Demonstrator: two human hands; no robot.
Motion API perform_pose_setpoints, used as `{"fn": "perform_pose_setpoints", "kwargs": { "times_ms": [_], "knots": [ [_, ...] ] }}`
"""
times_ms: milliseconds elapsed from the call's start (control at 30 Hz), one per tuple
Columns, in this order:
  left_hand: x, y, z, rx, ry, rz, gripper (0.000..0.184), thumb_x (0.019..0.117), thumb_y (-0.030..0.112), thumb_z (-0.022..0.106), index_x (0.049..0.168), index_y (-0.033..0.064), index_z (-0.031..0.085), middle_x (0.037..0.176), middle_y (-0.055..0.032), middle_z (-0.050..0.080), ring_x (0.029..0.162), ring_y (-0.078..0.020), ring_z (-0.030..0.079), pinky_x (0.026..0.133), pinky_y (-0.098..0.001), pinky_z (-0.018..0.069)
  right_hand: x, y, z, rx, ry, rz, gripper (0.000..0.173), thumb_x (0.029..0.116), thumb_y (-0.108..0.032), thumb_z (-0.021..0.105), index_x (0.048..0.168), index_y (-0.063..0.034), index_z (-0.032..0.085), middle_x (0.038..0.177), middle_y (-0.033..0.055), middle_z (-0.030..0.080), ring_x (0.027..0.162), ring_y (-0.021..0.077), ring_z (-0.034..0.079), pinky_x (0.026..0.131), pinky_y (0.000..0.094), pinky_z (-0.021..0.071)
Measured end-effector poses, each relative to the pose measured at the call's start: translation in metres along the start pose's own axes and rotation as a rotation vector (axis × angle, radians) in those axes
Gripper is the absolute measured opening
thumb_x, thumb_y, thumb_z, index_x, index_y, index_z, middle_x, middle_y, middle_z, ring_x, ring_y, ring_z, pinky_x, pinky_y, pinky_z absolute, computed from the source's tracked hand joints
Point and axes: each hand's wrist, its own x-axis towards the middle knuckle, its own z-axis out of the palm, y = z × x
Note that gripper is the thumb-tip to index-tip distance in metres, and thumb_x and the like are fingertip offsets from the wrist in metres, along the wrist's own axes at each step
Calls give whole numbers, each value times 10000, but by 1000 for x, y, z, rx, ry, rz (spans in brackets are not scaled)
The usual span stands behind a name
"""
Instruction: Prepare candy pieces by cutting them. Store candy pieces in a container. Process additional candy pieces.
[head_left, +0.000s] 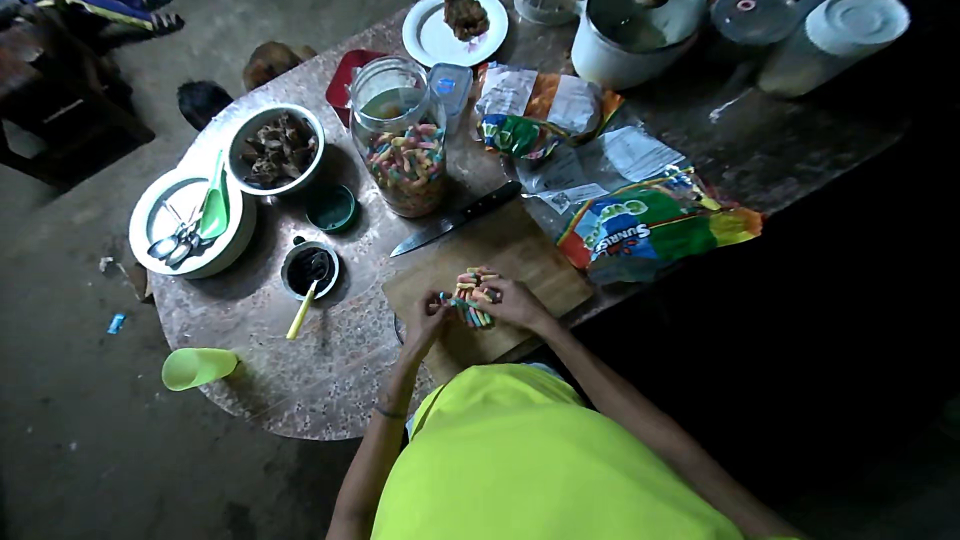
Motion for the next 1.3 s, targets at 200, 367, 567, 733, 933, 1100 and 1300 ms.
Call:
{"fn": "perform_pose_setpoints", "kwargs": {
  "times_ms": [200,367,567,733,933,1100,1300],
  "knots": [
    [0,0,11,86,-22,31,265,1004,75,619,1231,-61,633,1126,-163,675,926,-133,667,861,-294,553,-8,-14,24,-178,37,34,376,1029,-142,607,1302,116,596,1279,300,638,1234,428,609,1096,521,445],
    [-3,2,16,35,-32,29,281,1012,56,595,1260,-73,625,1097,-152,680,877,-98,655,825,-258,551,-4,-5,10,138,-25,73,378,1075,-232,552,1271,89,590,1147,253,672,1043,302,669,964,452,520],
    [-9,33,12,-235,46,176,271,979,19,637,1229,-78,602,1022,-81,706,855,-60,679,808,-248,578,-3,-21,-10,747,-79,53,274,1084,-152,511,1288,14,586,929,16,654,712,34,593,668,197,519],
    [-4,89,-6,171,284,484,277,938,67,720,1201,-10,681,1103,-162,696,787,-177,685,737,-348,590,22,-74,-33,693,7,-220,202,1063,-117,537,1234,-25,592,987,-2,654,733,11,595,659,189,531],
    [-2,148,-43,206,432,763,617,956,45,693,1520,53,442,1378,-201,603,1096,-276,693,881,-372,604,89,-174,-82,532,284,-495,227,1024,-96,596,1161,85,601,872,53,655,727,63,621,709,253,559],
    [-9,107,-38,186,461,530,397,1035,127,601,1416,28,546,1430,-186,581,1143,-282,677,930,-414,583,150,-244,-128,-9,322,-458,319,999,-128,638,1247,71,623,1144,213,690,1015,273,690,949,433,544],
    [-18,46,-20,98,375,237,337,1018,88,608,1334,-30,616,1372,-229,609,1100,-269,697,945,-382,574,175,-285,-137,-791,-146,-282,313,1005,-101,623,1268,67,647,1271,298,629,1223,448,588,1038,633,422]
  ]
}}
